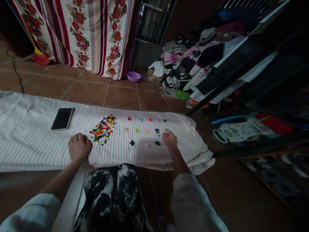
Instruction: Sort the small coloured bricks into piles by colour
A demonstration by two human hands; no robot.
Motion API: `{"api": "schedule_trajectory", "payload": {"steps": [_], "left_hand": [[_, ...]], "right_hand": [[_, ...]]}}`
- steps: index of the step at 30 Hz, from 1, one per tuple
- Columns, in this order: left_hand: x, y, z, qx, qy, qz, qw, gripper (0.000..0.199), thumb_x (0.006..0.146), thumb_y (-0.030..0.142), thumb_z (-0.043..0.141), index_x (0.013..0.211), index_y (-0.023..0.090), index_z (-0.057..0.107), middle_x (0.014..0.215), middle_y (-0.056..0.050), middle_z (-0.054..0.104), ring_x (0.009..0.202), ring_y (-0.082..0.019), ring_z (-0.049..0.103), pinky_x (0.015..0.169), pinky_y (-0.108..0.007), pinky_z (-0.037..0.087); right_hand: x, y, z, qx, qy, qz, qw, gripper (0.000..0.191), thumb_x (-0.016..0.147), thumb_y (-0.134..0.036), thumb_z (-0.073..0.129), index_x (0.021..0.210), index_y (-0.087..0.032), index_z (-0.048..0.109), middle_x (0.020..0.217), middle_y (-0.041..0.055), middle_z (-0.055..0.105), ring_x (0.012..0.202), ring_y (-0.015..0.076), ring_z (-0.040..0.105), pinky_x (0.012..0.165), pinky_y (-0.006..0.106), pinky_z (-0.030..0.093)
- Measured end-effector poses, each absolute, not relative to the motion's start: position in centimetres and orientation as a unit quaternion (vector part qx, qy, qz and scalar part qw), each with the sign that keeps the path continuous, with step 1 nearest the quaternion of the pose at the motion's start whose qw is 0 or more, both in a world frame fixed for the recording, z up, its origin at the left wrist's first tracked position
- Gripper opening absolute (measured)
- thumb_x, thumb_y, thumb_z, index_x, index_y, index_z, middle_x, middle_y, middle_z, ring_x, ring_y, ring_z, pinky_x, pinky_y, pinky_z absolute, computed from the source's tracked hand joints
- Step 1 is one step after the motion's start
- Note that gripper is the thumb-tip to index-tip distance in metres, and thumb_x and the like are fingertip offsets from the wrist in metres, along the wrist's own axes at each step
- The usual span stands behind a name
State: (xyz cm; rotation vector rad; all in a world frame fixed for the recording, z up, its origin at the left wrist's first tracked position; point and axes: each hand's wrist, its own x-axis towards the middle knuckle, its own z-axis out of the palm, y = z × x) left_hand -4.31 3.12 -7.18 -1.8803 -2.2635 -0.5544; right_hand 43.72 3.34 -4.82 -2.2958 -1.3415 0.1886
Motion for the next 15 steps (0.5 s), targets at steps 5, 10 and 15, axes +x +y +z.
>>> {"api": "schedule_trajectory", "payload": {"steps": [5,10,15], "left_hand": [[-4.2,3.1,-7.1,-0.621,-0.760,-0.177,0.077,0.024,0.085,0.029,0.042,0.095,0.015,0.058,0.101,-0.015,0.065,0.098,-0.032,0.058,0.083,-0.041,0.041],[-4.1,3.0,-6.8,-0.625,-0.758,-0.172,0.074,0.025,0.086,0.028,0.041,0.095,0.014,0.058,0.102,-0.016,0.065,0.099,-0.032,0.058,0.085,-0.042,0.041],[-4.0,3.0,-6.7,-0.627,-0.757,-0.168,0.071,0.027,0.087,0.029,0.039,0.095,0.013,0.059,0.101,-0.017,0.065,0.099,-0.032,0.058,0.085,-0.042,0.041]], "right_hand": [[43.4,3.4,-5.4,-0.829,-0.519,0.059,0.202,0.018,0.076,-0.016,0.052,0.087,-0.018,0.067,0.082,0.0059,0.072,0.081,0.0191,0.067,0.076,0.025,0.047],[43.2,3.8,-6.1,-0.818,-0.540,0.060,0.187,0.016,0.073,-0.013,0.053,0.079,-0.020,0.066,0.074,0.0029,0.069,0.076,0.0175,0.065,0.073,0.024,0.046],[42.7,4.4,-6.1,-0.818,-0.525,0.099,0.213,0.019,0.070,-0.015,0.053,0.083,-0.019,0.068,0.079,0.0052,0.070,0.081,0.0191,0.066,0.080,0.027,0.050]]}}
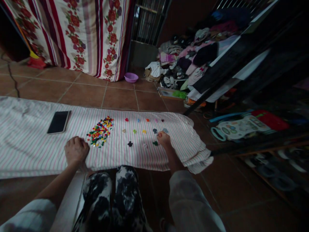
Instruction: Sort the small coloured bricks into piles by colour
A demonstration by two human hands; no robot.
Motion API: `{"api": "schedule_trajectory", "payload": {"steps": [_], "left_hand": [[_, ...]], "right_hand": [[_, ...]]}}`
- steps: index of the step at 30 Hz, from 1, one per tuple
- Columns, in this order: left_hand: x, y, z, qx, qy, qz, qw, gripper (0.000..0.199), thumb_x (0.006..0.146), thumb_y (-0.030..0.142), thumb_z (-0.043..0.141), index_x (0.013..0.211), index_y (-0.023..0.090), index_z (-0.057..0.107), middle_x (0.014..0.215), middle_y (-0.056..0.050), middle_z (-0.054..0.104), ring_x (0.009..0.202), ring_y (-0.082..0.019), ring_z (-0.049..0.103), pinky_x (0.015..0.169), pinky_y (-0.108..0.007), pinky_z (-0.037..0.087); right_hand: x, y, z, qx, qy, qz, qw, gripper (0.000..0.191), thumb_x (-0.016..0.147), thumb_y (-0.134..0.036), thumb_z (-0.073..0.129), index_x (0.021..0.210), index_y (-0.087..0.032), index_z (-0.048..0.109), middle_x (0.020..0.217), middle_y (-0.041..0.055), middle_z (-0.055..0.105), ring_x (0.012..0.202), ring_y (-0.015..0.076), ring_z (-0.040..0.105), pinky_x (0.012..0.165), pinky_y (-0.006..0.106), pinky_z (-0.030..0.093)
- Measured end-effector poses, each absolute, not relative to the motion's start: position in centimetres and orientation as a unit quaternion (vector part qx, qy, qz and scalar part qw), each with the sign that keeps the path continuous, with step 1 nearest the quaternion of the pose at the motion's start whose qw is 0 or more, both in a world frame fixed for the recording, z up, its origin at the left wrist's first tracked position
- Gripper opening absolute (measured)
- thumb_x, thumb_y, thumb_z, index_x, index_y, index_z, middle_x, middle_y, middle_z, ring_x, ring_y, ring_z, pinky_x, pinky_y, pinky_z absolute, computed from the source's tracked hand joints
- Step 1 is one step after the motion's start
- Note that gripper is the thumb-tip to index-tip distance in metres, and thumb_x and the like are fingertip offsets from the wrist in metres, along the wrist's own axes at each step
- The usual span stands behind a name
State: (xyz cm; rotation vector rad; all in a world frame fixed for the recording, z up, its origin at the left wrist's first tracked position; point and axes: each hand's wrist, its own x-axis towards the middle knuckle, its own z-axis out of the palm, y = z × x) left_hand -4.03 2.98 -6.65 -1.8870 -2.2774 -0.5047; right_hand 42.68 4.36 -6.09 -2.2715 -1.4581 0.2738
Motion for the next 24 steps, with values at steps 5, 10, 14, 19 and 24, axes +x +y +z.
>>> {"api": "schedule_trajectory", "payload": {"steps": [5,10,14,19,24], "left_hand": [[-4.05,2.95,-6.66,-0.624,-0.758,-0.181,0.059,0.024,0.086,0.029,0.041,0.095,0.015,0.058,0.099,-0.016,0.064,0.099,-0.032,0.058,0.085,-0.042,0.041],[-4.12,3.00,-6.77,-0.626,-0.752,-0.199,0.050,0.026,0.085,0.029,0.039,0.096,0.015,0.059,0.099,-0.017,0.064,0.098,-0.033,0.057,0.084,-0.043,0.040],[-4.09,3.02,-6.82,-0.621,-0.756,-0.202,0.048,0.026,0.085,0.030,0.039,0.096,0.015,0.059,0.101,-0.017,0.064,0.098,-0.033,0.056,0.084,-0.044,0.040],[-4.25,3.11,-7.02,-0.626,-0.753,-0.198,0.048,0.026,0.085,0.031,0.039,0.095,0.015,0.058,0.101,-0.016,0.063,0.098,-0.032,0.055,0.085,-0.044,0.040],[-4.32,3.09,-7.04,-0.625,-0.753,-0.201,0.045,0.025,0.085,0.029,0.039,0.095,0.016,0.058,0.099,-0.015,0.062,0.098,-0.031,0.055,0.085,-0.042,0.039]], "right_hand": [[42.31,4.57,-6.17,-0.795,-0.521,0.113,0.291,0.027,0.068,-0.017,0.050,0.089,-0.019,0.068,0.085,0.0069,0.073,0.085,0.0209,0.068,0.086,0.032,0.053],[42.21,3.95,-6.71,-0.789,-0.513,0.091,0.326,0.027,0.069,-0.020,0.050,0.089,-0.018,0.067,0.090,0.0088,0.073,0.089,0.0218,0.068,0.089,0.034,0.052],[41.96,3.81,-6.52,-0.799,-0.497,0.089,0.326,0.026,0.069,-0.020,0.049,0.086,-0.018,0.068,0.087,0.0078,0.072,0.087,0.0214,0.067,0.089,0.033,0.052],[41.62,4.18,-6.18,-0.796,-0.491,0.111,0.338,0.032,0.073,-0.021,0.046,0.092,-0.017,0.071,0.095,0.0100,0.073,0.091,0.0211,0.068,0.089,0.032,0.052],[42.11,4.21,-6.77,-0.789,-0.490,0.106,0.355,0.034,0.073,-0.022,0.045,0.095,-0.017,0.071,0.095,0.0086,0.074,0.093,0.0215,0.068,0.093,0.035,0.051]]}}
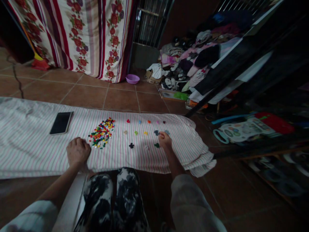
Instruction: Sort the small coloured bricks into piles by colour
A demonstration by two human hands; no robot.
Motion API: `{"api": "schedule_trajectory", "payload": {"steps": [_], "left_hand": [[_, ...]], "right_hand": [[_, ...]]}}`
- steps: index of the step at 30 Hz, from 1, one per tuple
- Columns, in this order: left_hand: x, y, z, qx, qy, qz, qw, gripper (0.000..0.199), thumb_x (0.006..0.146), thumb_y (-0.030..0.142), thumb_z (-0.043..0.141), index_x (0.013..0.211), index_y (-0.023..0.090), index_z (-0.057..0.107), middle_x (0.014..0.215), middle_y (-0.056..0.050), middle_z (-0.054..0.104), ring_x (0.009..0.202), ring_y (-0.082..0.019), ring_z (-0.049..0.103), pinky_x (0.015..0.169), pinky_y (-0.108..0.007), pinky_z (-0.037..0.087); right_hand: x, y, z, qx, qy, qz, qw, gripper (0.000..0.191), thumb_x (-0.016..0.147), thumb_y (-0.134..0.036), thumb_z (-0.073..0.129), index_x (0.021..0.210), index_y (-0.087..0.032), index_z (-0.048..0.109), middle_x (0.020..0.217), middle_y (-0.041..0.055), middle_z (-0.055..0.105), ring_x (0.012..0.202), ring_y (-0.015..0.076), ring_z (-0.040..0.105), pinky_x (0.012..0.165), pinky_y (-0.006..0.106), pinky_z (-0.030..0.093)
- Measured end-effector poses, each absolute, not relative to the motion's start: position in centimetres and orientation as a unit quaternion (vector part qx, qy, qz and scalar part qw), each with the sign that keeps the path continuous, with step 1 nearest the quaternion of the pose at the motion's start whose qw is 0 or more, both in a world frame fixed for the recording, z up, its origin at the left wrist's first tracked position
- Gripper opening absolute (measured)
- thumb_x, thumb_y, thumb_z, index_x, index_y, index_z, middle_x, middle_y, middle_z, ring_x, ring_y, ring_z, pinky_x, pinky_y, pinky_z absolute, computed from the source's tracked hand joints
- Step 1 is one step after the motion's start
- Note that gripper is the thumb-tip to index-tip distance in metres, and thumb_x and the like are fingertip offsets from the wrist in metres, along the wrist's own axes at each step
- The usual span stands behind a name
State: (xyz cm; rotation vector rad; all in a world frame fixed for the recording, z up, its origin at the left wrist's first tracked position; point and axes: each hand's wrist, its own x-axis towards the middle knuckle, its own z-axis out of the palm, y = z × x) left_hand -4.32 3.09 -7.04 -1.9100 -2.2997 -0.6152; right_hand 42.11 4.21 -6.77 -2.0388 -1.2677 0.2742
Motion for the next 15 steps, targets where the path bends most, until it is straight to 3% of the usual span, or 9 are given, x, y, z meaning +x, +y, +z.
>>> {"api": "schedule_trajectory", "payload": {"steps": [8,15], "left_hand": [[-4.2,3.1,-7.1,-0.624,-0.751,-0.213,0.042,0.022,0.086,0.028,0.040,0.093,0.017,0.057,0.102,-0.015,0.062,0.100,-0.031,0.055,0.087,-0.043,0.039],[-4.2,3.2,-7.2,-0.626,-0.751,-0.203,0.045,0.022,0.087,0.027,0.041,0.095,0.015,0.058,0.100,-0.016,0.063,0.097,-0.031,0.054,0.085,-0.044,0.039]], "right_hand": [[42.2,4.3,-6.3,-0.789,-0.480,0.150,0.352,0.035,0.074,-0.022,0.046,0.099,-0.016,0.070,0.099,0.0103,0.074,0.094,0.0208,0.069,0.092,0.033,0.052],[41.5,4.3,-5.7,-0.804,-0.480,0.090,0.338,0.039,0.074,-0.022,0.045,0.102,-0.018,0.070,0.103,0.0103,0.072,0.098,0.0235,0.066,0.094,0.037,0.050]]}}
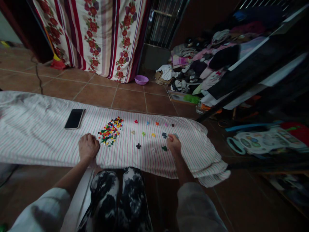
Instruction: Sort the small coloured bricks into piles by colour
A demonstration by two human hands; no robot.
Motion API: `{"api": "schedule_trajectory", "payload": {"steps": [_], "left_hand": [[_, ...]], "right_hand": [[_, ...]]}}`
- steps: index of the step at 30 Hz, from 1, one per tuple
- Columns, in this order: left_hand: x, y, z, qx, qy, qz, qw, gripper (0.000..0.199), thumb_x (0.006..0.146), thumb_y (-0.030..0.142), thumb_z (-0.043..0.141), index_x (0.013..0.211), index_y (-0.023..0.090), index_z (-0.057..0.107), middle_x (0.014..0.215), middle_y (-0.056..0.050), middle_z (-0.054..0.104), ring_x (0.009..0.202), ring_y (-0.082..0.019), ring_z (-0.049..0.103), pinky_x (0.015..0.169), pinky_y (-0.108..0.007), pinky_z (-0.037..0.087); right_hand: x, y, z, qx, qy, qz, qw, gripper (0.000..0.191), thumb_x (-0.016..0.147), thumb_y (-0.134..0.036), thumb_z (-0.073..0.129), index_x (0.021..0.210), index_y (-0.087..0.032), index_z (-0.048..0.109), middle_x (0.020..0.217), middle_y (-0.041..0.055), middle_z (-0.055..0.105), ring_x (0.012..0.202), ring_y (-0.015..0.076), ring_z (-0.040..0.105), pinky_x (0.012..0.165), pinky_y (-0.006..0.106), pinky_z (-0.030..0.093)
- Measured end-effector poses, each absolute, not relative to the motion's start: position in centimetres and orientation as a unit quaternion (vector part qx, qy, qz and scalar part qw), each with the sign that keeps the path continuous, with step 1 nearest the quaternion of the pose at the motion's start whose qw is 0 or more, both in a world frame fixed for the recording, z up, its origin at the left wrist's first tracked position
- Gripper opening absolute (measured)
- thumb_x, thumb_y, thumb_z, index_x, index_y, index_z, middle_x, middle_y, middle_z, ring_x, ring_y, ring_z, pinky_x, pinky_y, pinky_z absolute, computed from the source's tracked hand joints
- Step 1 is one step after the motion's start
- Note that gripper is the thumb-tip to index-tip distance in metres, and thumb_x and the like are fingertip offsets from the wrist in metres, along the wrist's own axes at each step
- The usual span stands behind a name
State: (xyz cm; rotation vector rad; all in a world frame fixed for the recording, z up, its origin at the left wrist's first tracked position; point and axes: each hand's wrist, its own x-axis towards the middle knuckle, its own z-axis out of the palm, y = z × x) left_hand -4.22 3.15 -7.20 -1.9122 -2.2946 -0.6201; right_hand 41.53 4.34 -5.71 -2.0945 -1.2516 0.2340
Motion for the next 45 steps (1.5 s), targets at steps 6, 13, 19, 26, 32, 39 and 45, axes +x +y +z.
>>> {"api": "schedule_trajectory", "payload": {"steps": [6,13,19,26,32,39,45], "left_hand": [[-4.1,3.2,-7.0,-0.619,-0.757,-0.208,0.042,0.020,0.087,0.024,0.042,0.096,0.014,0.057,0.102,-0.017,0.062,0.099,-0.031,0.054,0.087,-0.044,0.039],[-4.2,3.3,-7.2,-0.621,-0.748,-0.235,0.020,0.018,0.084,0.020,0.044,0.096,0.015,0.057,0.103,-0.017,0.061,0.101,-0.032,0.053,0.088,-0.046,0.039],[-4.2,3.2,-7.2,-0.619,-0.750,-0.232,0.016,0.017,0.085,0.020,0.044,0.096,0.015,0.056,0.105,-0.017,0.060,0.104,-0.032,0.053,0.090,-0.045,0.040],[-4.1,3.2,-7.2,-0.616,-0.742,-0.266,0.009,0.015,0.084,0.017,0.045,0.095,0.016,0.055,0.110,-0.018,0.061,0.106,-0.032,0.053,0.091,-0.047,0.040],[-4.2,3.1,-7.2,-0.613,-0.740,-0.276,0.009,0.013,0.082,0.017,0.047,0.093,0.017,0.054,0.107,-0.017,0.061,0.107,-0.032,0.054,0.089,-0.046,0.040],[-4.2,3.1,-7.3,-0.615,-0.738,-0.277,0.021,0.012,0.082,0.017,0.048,0.092,0.017,0.054,0.108,-0.017,0.061,0.105,-0.032,0.054,0.089,-0.046,0.042],[-4.2,3.2,-7.6,-0.616,-0.736,-0.278,0.037,0.012,0.080,0.017,0.049,0.091,0.017,0.054,0.105,-0.016,0.062,0.104,-0.031,0.056,0.088,-0.045,0.044]], "right_hand": [[37.4,5.4,-4.7,-0.742,-0.549,0.060,0.379,0.038,0.078,-0.025,0.043,0.102,-0.015,0.071,0.100,0.0124,0.071,0.092,0.0227,0.065,0.091,0.036,0.051],[26.7,5.5,-5.1,-0.589,-0.698,0.165,0.372,0.030,0.087,-0.027,0.048,0.098,-0.020,0.074,0.093,0.0081,0.069,0.078,0.0179,0.062,0.078,0.029,0.053],[18.1,6.1,-6.1,-0.519,-0.780,0.213,0.275,0.025,0.090,-0.021,0.054,0.102,-0.023,0.076,0.093,0.0053,0.066,0.082,0.0171,0.062,0.079,0.028,0.051],[13.5,7.6,-5.8,-0.506,-0.820,0.189,0.188,0.028,0.093,-0.019,0.054,0.109,-0.025,0.075,0.102,0.0066,0.064,0.100,0.0189,0.061,0.093,0.029,0.048],[12.2,8.0,-5.6,-0.526,-0.821,0.170,0.145,0.024,0.090,-0.018,0.057,0.107,-0.026,0.073,0.105,0.0059,0.063,0.100,0.0202,0.059,0.091,0.031,0.048],[12.0,7.9,-6.0,-0.531,-0.815,0.177,0.153,0.018,0.088,-0.015,0.058,0.099,-0.024,0.069,0.103,0.0054,0.064,0.101,0.0200,0.058,0.093,0.031,0.046],[12.7,8.1,-6.4,-0.520,-0.796,0.215,0.226,0.016,0.087,-0.015,0.057,0.096,-0.023,0.067,0.098,0.0035,0.066,0.092,0.0177,0.062,0.088,0.029,0.049]]}}
